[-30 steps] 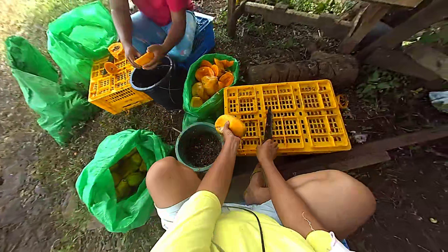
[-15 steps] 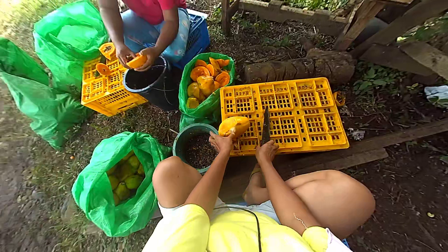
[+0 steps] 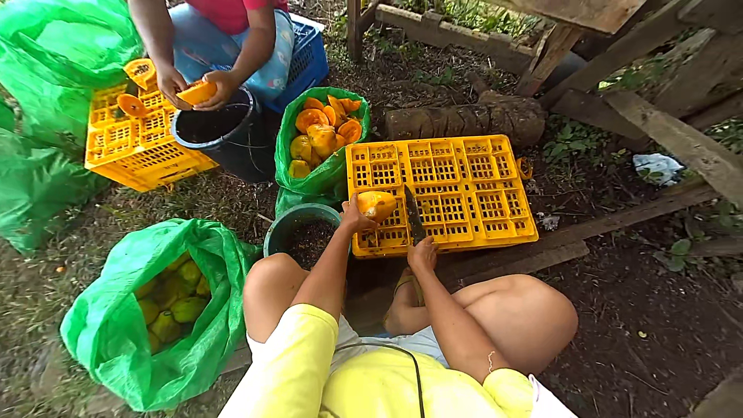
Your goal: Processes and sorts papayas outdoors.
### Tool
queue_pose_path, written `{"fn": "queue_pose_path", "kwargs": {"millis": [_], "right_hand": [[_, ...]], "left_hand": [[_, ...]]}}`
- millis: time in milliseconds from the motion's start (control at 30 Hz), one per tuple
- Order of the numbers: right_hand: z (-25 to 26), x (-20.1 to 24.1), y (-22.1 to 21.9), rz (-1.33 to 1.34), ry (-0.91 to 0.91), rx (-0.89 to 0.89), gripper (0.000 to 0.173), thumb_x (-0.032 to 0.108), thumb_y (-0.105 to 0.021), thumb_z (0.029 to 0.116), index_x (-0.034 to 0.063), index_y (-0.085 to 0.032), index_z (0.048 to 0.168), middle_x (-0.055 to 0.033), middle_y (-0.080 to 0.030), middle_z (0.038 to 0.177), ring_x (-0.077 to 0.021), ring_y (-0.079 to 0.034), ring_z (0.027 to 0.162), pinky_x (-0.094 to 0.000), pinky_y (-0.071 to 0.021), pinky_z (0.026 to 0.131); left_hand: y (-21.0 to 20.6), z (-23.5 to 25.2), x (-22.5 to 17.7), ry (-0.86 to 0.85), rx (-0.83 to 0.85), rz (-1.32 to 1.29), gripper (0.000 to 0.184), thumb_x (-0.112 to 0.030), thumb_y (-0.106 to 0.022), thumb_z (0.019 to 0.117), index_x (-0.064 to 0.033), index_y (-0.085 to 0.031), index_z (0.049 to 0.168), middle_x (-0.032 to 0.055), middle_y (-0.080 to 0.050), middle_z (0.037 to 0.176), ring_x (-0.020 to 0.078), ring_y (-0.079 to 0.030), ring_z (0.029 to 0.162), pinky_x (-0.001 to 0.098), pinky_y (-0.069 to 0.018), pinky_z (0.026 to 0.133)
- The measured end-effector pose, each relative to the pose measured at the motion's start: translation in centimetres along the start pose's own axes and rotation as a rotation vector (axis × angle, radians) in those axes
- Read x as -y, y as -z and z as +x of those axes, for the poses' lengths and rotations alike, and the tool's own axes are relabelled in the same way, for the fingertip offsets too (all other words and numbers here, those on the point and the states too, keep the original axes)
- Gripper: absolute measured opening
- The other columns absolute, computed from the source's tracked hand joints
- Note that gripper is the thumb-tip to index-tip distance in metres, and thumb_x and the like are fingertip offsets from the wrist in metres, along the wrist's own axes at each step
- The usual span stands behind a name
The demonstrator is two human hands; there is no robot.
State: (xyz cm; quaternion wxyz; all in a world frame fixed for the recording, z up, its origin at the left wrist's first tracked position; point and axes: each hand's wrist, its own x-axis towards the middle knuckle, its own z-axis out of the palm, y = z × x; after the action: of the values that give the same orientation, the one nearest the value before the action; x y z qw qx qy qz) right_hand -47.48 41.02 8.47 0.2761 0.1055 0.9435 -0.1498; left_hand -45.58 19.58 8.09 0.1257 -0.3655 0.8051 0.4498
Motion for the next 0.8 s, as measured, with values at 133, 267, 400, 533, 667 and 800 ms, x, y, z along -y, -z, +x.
{"fn": "queue_pose_path", "kwargs": {"millis": [133, 267, 400, 533, 667, 800], "right_hand": [[-1.5, 0.2, 1.7, 0.048, -0.006, -0.018, 0.052, 0.037, -0.056, 0.1047, 0.0035, -0.051, 0.144, -0.0228, -0.057, 0.142, -0.0347, -0.059, 0.129, -0.0499, -0.0487, 0.105], [-2.8, 0.6, 3.5, 0.305, -0.003, 0.047, 0.042, 0.029, -0.066, 0.1006, 0.001, -0.059, 0.13, -0.0223, -0.067, 0.122, -0.0347, -0.065, 0.116, -0.0533, -0.0494, 0.099], [-5.2, 0.8, 2.6, 0.575, 0.103, 0.214, 0.035, 0.02, -0.063, 0.1024, 0.0006, -0.054, 0.131, -0.016, -0.066, 0.093, -0.022, -0.065, 0.068, -0.0375, -0.0569, 0.065], [-8.2, 0.8, 2.2, 0.76, 0.074, 0.374, 0.038, 0.036, -0.06, 0.106, 0.0006, -0.057, 0.12, -0.007, -0.056, 0.07, -0.0145, -0.055, 0.05, -0.0291, -0.0526, 0.05], [-9.2, 0.4, 1.5, 0.769, 0.058, 0.413, 0.055, 0.055, -0.047, 0.1063, 0.001, -0.06, 0.104, -0.0057, -0.054, 0.062, -0.014, -0.054, 0.045, -0.0284, -0.0512, 0.044], [-9.8, 0.7, 2.0, 0.774, 0.032, 0.42, 0.053, 0.049, -0.041, 0.11, -0.0001, -0.06, 0.103, -0.0047, -0.053, 0.062, -0.0131, -0.053, 0.044, -0.0274, -0.0499, 0.042]], "left_hand": [[0.6, -0.3, -1.3, -0.048, 0.023, 0.099, 0.137, -0.034, -0.102, 0.0532, -0.0246, -0.021, 0.163, 0.0265, -0.022, 0.163, 0.0523, -0.042, 0.136, 0.0668, -0.0469, 0.101], [0.5, 0.0, -2.0, -0.123, 0.025, 0.167, 0.133, -0.03, -0.101, 0.054, -0.027, -0.025, 0.163, 0.0276, -0.023, 0.162, 0.0552, -0.043, 0.133, 0.069, -0.0481, 0.097], [0.8, 0.2, -1.8, -0.101, 0.039, 0.138, 0.128, -0.028, -0.099, 0.0569, -0.0282, -0.027, 0.162, 0.0296, -0.024, 0.161, 0.0561, -0.044, 0.132, 0.0707, -0.0469, 0.096], [1.1, 0.5, -1.7, -0.05, 0.043, 0.057, 0.126, -0.028, -0.099, 0.0589, -0.0253, -0.026, 0.162, 0.0297, -0.025, 0.16, 0.0539, -0.045, 0.132, 0.0691, -0.0456, 0.099], [0.9, 0.7, -0.9, -0.049, 0.05, 0.022, 0.128, -0.026, -0.099, 0.0576, -0.0253, -0.026, 0.162, 0.0302, -0.027, 0.158, 0.0537, -0.045, 0.132, 0.0689, -0.0457, 0.099], [0.9, 1.1, -0.7, -0.064, 0.053, 0.0, 0.127, -0.024, -0.099, 0.0564, -0.0253, -0.027, 0.161, 0.0321, -0.028, 0.157, 0.0546, -0.045, 0.131, 0.0697, -0.0456, 0.098]]}}
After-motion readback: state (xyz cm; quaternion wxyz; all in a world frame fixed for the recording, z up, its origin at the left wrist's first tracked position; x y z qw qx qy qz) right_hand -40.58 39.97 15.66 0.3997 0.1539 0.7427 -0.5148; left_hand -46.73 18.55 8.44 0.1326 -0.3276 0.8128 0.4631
